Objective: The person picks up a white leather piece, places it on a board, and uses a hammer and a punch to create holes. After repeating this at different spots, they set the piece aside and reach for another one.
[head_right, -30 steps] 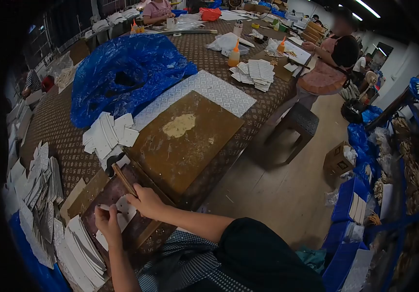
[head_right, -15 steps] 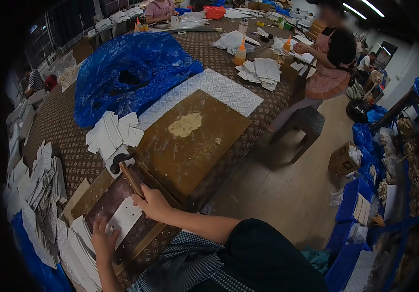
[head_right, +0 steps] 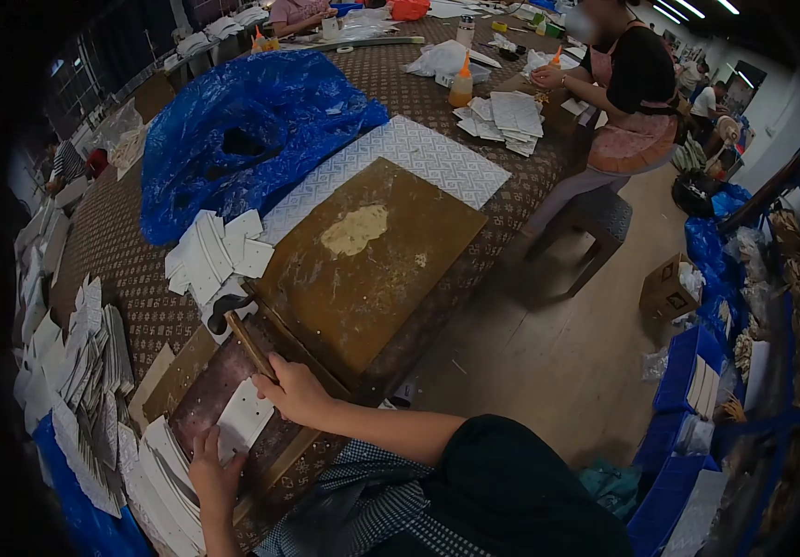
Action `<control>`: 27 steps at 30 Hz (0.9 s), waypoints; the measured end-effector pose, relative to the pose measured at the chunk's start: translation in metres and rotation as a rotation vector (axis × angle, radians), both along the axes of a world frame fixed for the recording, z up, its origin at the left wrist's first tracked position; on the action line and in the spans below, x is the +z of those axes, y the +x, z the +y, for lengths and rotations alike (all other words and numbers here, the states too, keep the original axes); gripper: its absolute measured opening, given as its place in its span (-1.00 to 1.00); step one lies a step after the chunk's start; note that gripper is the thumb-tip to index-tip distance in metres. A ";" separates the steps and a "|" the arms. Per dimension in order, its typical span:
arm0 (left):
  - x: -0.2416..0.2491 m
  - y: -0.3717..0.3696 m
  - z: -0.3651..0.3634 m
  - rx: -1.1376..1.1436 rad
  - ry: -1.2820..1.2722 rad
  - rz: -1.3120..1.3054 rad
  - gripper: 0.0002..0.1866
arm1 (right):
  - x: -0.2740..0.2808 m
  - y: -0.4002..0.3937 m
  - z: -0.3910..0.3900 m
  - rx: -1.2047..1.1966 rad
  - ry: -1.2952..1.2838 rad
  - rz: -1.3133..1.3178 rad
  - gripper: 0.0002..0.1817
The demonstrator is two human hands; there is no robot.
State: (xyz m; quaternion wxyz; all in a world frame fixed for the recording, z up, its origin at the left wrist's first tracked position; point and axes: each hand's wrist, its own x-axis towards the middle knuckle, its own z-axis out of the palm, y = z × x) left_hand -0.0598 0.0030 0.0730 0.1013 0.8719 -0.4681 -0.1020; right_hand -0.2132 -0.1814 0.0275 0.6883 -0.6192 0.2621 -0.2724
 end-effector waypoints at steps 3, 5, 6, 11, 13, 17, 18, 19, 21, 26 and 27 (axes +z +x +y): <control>0.002 0.002 -0.001 0.012 -0.039 0.013 -0.24 | 0.000 0.000 0.000 0.007 0.011 0.017 -0.58; 0.008 0.000 -0.008 0.039 -0.058 0.002 -0.28 | 0.000 -0.001 0.000 0.009 0.029 0.014 -0.59; 0.009 0.000 -0.010 0.032 -0.071 0.011 -0.31 | 0.000 -0.001 -0.001 0.014 0.040 0.008 -0.59; 0.013 0.013 -0.010 0.089 -0.040 0.089 -0.43 | 0.000 -0.001 -0.001 -0.016 0.049 -0.021 -0.66; 0.015 0.023 -0.008 0.010 -0.087 0.064 -0.48 | 0.001 -0.002 0.001 -0.063 0.050 -0.078 -0.72; 0.028 0.042 -0.012 -0.018 -0.042 0.249 -0.60 | 0.004 -0.003 0.000 -0.096 0.069 -0.121 -0.75; 0.033 0.050 -0.018 -0.025 -0.048 0.310 -0.61 | 0.004 -0.004 0.000 -0.107 0.069 -0.130 -0.76; 0.040 0.058 -0.026 -0.032 -0.053 0.371 -0.61 | 0.005 -0.004 0.001 -0.120 0.071 -0.138 -0.76; 0.055 0.077 -0.053 -0.020 -0.138 0.292 -0.67 | -0.003 -0.003 0.001 -0.128 0.098 -0.154 -0.76; 0.050 0.150 -0.108 0.011 -0.782 0.150 -0.74 | -0.001 -0.006 -0.001 -0.119 0.155 -0.174 -0.79; 0.051 0.154 -0.113 0.021 -0.859 0.157 -0.74 | 0.000 -0.006 -0.001 -0.128 0.155 -0.173 -0.79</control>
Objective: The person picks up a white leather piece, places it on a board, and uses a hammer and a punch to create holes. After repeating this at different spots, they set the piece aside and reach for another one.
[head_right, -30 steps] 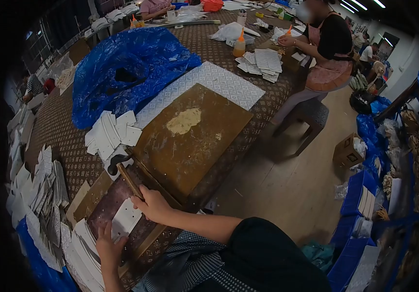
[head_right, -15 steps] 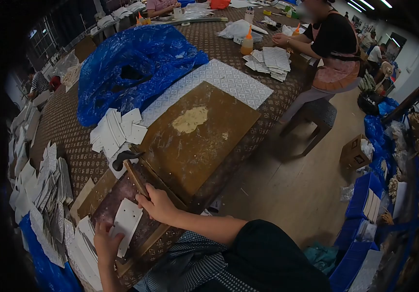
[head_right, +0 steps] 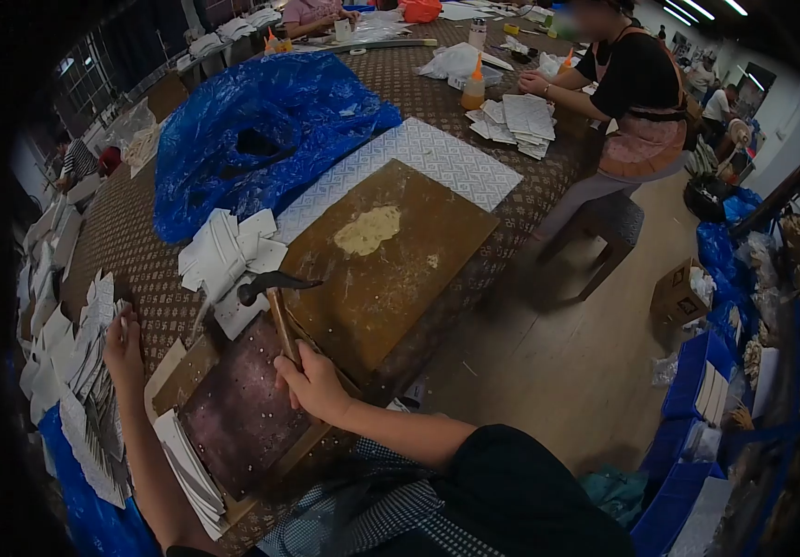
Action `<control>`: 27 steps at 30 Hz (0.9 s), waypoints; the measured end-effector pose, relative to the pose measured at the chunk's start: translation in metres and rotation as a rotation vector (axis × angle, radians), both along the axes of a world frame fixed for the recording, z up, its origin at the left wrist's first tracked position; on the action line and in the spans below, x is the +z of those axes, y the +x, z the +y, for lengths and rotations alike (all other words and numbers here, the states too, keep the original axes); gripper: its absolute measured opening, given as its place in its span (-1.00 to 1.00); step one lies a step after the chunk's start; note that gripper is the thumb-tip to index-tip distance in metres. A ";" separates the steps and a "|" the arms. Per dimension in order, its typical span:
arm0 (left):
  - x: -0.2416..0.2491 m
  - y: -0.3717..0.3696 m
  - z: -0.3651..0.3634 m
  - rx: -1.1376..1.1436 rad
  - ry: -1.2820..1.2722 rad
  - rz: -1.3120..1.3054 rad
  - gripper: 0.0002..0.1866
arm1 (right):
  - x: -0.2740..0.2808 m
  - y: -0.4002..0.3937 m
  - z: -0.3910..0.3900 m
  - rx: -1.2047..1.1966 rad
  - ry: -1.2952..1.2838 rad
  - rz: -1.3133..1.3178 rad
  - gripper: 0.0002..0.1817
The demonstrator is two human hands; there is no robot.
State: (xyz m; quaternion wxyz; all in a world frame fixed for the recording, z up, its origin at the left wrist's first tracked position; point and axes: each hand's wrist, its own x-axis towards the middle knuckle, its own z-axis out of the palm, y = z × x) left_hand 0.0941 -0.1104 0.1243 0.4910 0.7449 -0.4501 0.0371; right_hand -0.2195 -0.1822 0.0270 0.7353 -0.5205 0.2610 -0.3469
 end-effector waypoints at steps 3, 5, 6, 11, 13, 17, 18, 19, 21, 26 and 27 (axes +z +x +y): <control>-0.013 0.002 0.031 -0.006 0.142 0.005 -0.80 | -0.001 0.000 0.000 -0.016 -0.004 0.013 -0.79; -0.034 0.011 0.073 0.057 0.251 -0.142 -0.82 | -0.002 0.001 0.001 0.000 -0.006 0.030 -0.80; -0.043 0.013 0.097 0.121 0.313 -0.278 -0.83 | -0.002 0.001 0.001 0.014 -0.008 0.041 -0.80; -0.061 -0.022 0.211 0.641 0.678 -0.227 -0.55 | 0.001 0.004 0.003 -0.002 -0.060 0.039 -0.78; -0.054 -0.054 0.226 0.789 0.940 -0.233 -0.36 | 0.002 0.004 0.004 0.001 -0.074 0.062 -0.78; -0.058 -0.083 0.233 0.708 0.920 -0.097 -0.37 | 0.001 0.005 0.004 0.010 -0.058 0.079 -0.78; -0.059 -0.085 0.234 0.705 0.901 -0.079 -0.37 | 0.002 0.005 0.004 0.015 -0.051 0.089 -0.78; -0.058 -0.084 0.238 0.711 0.878 -0.064 -0.38 | 0.003 0.005 0.003 0.019 -0.045 0.096 -0.78; -0.060 -0.082 0.240 0.725 0.845 -0.046 -0.38 | 0.002 0.005 0.004 0.011 -0.055 0.084 -0.78; -0.062 -0.064 0.249 0.815 0.745 -0.038 -0.40 | 0.001 0.005 0.005 -0.002 -0.069 0.070 -0.78; -0.062 -0.061 0.252 0.843 0.721 -0.043 -0.40 | 0.001 0.005 0.004 0.000 -0.071 0.074 -0.77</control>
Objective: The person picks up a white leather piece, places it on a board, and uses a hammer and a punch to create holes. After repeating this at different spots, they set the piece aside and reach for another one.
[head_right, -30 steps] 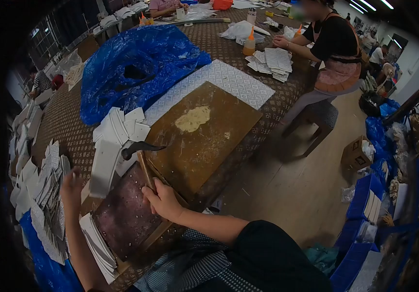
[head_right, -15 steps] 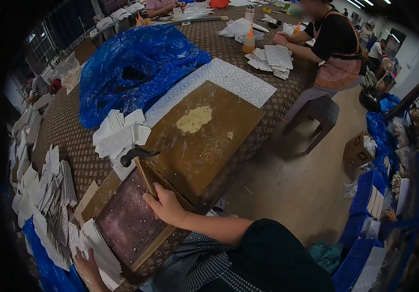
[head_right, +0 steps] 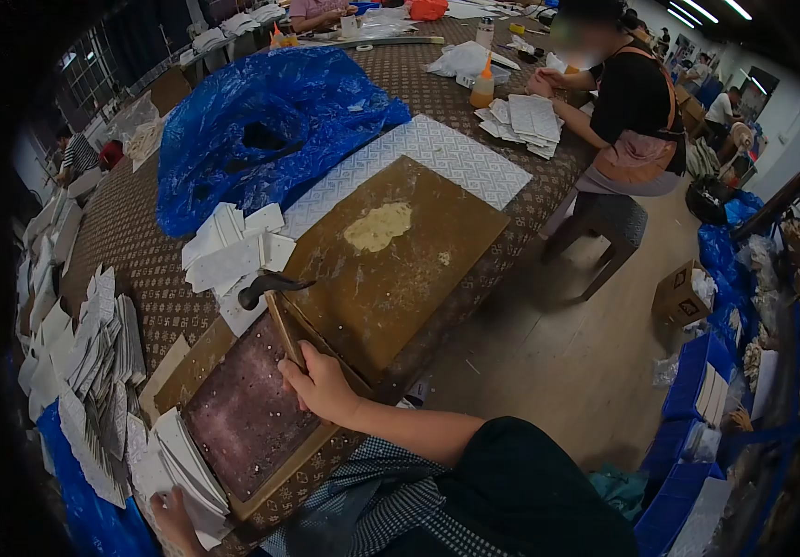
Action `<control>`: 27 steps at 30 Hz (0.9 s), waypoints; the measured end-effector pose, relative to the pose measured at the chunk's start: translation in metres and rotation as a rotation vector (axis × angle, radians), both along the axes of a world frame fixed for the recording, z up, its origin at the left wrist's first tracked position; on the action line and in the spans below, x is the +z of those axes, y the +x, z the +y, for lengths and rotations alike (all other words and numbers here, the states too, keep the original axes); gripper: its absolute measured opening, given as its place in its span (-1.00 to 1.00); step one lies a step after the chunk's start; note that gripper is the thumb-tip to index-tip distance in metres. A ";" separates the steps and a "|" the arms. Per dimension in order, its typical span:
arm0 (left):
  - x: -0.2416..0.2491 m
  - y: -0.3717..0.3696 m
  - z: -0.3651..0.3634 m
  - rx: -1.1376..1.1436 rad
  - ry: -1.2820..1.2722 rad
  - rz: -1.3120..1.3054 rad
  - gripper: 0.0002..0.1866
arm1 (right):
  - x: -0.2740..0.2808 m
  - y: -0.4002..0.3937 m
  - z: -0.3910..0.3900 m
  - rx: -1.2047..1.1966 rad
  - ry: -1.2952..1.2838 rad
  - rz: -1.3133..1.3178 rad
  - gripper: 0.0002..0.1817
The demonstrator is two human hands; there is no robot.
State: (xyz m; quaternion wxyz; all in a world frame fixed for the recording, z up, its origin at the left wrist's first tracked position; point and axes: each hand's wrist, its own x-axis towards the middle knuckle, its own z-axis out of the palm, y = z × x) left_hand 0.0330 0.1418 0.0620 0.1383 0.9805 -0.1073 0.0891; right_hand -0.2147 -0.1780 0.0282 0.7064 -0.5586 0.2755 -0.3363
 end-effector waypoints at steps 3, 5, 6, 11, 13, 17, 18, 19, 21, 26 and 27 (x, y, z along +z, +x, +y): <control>-0.001 0.009 0.004 0.050 -0.034 -0.057 -0.41 | 0.002 -0.001 -0.001 0.004 0.004 0.012 -0.77; -0.001 0.014 0.008 0.064 -0.055 -0.092 -0.42 | 0.002 -0.001 -0.002 -0.004 0.001 0.007 -0.76; -0.003 0.018 0.011 0.065 -0.070 -0.110 -0.42 | 0.002 -0.001 -0.002 -0.011 -0.006 0.002 -0.76; 0.024 0.033 0.009 -0.153 -0.107 -0.021 -0.63 | -0.004 0.002 0.000 -0.028 0.081 -0.003 -0.77; 0.049 0.019 -0.015 -0.401 -0.354 0.086 -0.79 | -0.007 0.004 -0.001 -0.027 0.106 -0.008 -0.80; 0.084 -0.010 -0.081 -0.522 -0.154 0.153 -0.68 | -0.003 0.004 -0.003 -0.007 0.058 0.011 -0.81; 0.082 -0.010 -0.092 -0.602 -0.159 0.226 -0.64 | -0.002 0.003 -0.003 -0.005 0.053 0.008 -0.79; 0.084 -0.015 -0.106 -0.641 -0.108 0.315 -0.64 | -0.002 0.003 -0.003 -0.004 0.054 0.001 -0.79; 0.081 -0.027 -0.135 -0.784 -0.097 0.469 -0.65 | -0.003 0.003 -0.004 0.002 0.052 -0.009 -0.78; 0.031 -0.033 -0.191 -0.916 -0.088 0.595 -0.67 | -0.003 0.003 -0.003 -0.009 0.022 0.002 -0.78; 0.023 -0.035 -0.199 -0.937 -0.108 0.564 -0.67 | -0.004 0.003 -0.003 -0.019 0.017 0.009 -0.78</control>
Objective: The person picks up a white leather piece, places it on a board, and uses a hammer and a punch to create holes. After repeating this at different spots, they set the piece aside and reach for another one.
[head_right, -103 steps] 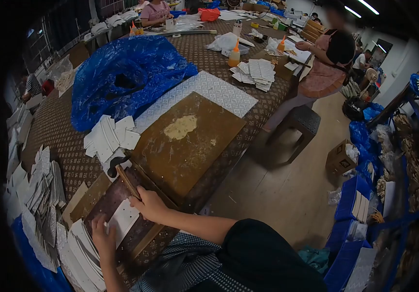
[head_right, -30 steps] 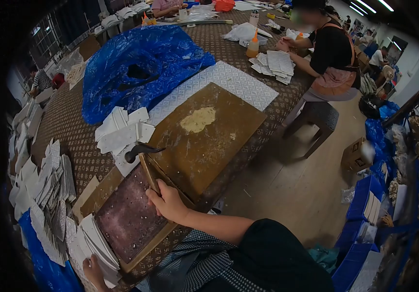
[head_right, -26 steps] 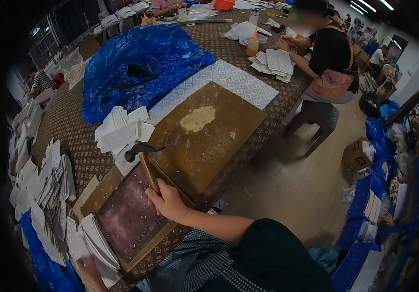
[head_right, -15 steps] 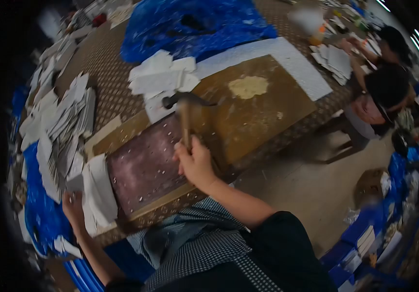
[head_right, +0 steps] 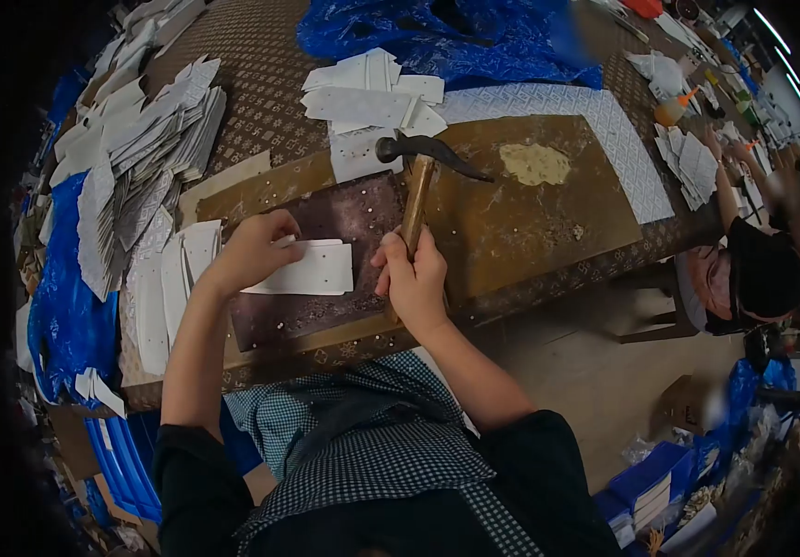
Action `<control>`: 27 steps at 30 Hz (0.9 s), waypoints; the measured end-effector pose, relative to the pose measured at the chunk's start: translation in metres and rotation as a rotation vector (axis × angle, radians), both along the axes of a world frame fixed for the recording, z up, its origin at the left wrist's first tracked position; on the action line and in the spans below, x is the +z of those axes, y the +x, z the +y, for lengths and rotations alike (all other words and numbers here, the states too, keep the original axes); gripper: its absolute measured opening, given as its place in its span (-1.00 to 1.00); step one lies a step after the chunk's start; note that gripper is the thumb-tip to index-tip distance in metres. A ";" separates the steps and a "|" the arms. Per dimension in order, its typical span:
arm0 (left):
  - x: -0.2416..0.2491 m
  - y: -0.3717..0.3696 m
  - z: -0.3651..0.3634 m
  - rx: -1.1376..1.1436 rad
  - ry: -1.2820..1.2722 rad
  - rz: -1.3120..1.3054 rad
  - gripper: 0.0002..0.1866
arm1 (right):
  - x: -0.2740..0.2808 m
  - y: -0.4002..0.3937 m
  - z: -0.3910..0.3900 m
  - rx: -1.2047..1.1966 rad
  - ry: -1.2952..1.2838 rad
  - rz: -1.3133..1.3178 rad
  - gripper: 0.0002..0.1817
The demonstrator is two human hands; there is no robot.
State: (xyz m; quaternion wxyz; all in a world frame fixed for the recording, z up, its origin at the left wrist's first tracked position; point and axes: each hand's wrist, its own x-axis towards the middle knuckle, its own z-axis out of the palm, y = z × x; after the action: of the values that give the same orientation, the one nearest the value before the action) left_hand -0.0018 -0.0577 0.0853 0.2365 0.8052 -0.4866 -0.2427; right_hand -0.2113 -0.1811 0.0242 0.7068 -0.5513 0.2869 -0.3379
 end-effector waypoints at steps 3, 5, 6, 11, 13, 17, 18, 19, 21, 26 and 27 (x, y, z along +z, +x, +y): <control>-0.018 -0.002 -0.015 0.049 -0.083 -0.038 -0.75 | 0.000 0.002 0.002 -0.021 0.049 0.008 -0.80; -0.027 0.002 -0.020 0.102 -0.096 -0.010 -0.82 | 0.003 0.001 0.004 -0.031 0.049 0.013 -0.82; -0.035 0.007 -0.022 0.115 -0.112 0.001 -0.85 | 0.002 0.001 0.004 -0.021 0.029 0.005 -0.80; -0.049 0.014 -0.030 0.377 -0.104 0.191 -0.84 | 0.002 0.001 0.004 -0.018 -0.034 -0.003 -0.77; -0.063 0.014 -0.026 0.404 -0.239 0.242 -0.82 | 0.002 0.001 0.004 -0.018 -0.044 0.017 -0.77; -0.064 0.001 -0.002 0.380 -0.402 0.138 -0.70 | 0.004 0.000 0.004 -0.021 -0.031 0.001 -0.78; -0.057 -0.004 0.007 0.360 -0.432 0.046 -0.68 | 0.002 0.000 0.004 -0.019 -0.031 -0.003 -0.78; -0.051 -0.007 0.017 0.341 -0.372 -0.084 -0.65 | 0.002 0.000 0.004 -0.017 -0.029 -0.007 -0.78; -0.043 -0.010 0.039 0.305 -0.246 -0.344 -0.60 | 0.002 -0.001 0.003 -0.004 -0.032 0.005 -0.80; -0.053 -0.017 0.066 0.273 -0.219 -0.416 -0.50 | 0.001 0.000 0.004 0.010 -0.056 0.023 -0.80; -0.050 -0.022 0.065 0.273 -0.211 -0.398 -0.50 | 0.002 0.000 0.004 0.006 -0.059 0.014 -0.79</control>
State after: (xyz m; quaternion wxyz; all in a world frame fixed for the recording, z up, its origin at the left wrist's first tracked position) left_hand -0.0240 0.0069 0.0357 0.2492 0.8663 -0.4329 0.0068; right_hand -0.2116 -0.1774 0.0257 0.6892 -0.5751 0.2802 -0.3402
